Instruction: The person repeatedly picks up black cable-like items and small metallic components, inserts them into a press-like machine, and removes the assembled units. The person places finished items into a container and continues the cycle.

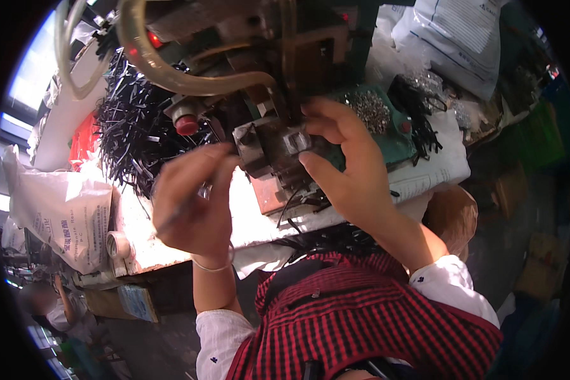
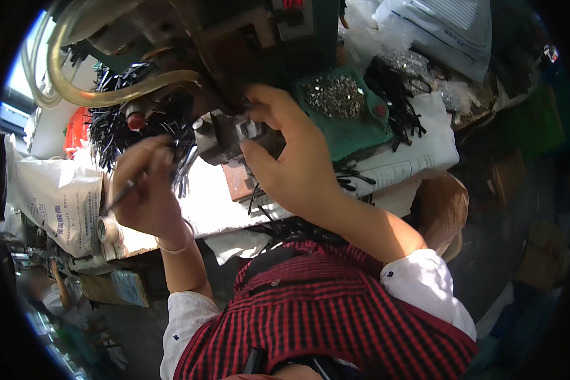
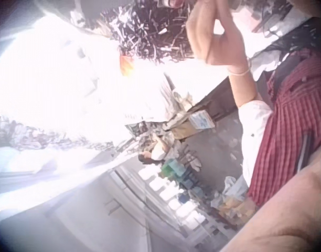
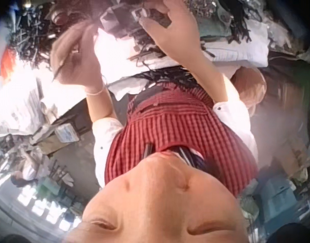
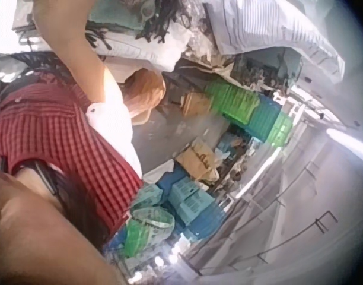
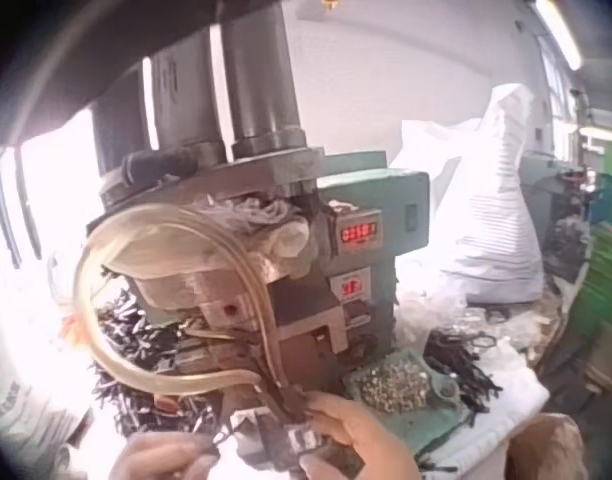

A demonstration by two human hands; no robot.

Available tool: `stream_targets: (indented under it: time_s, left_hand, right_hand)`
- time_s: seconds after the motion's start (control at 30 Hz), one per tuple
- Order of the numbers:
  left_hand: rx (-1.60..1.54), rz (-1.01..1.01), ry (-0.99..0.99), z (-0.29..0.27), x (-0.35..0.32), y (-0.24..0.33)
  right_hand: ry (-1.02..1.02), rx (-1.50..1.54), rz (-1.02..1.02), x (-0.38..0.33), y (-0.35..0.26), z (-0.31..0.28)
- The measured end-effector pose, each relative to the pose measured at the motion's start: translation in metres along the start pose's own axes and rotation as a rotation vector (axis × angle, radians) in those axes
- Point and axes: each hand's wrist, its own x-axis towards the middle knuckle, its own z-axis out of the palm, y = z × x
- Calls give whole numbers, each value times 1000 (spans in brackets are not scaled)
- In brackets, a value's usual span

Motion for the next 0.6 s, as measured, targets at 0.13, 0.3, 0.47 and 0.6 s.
stream_targets:
  time_s: [0.13, 0.3, 0.47, 0.6]
  left_hand:
    - [95, 300, -339, 35, -24, 16]
    - [190, 458, -277, 57, -39, -2]
    - [208, 442, -206, 60, -43, -4]
    - [177, 416, -244, 54, -39, -3]
  right_hand:
    - [74, -423, -106, 14, 51, -41]
    - [-6, -764, 23, -19, 107, -86]
    - [322, -573, 50, -2, 111, -113]
    - [163, -866, 7, -21, 118, -103]
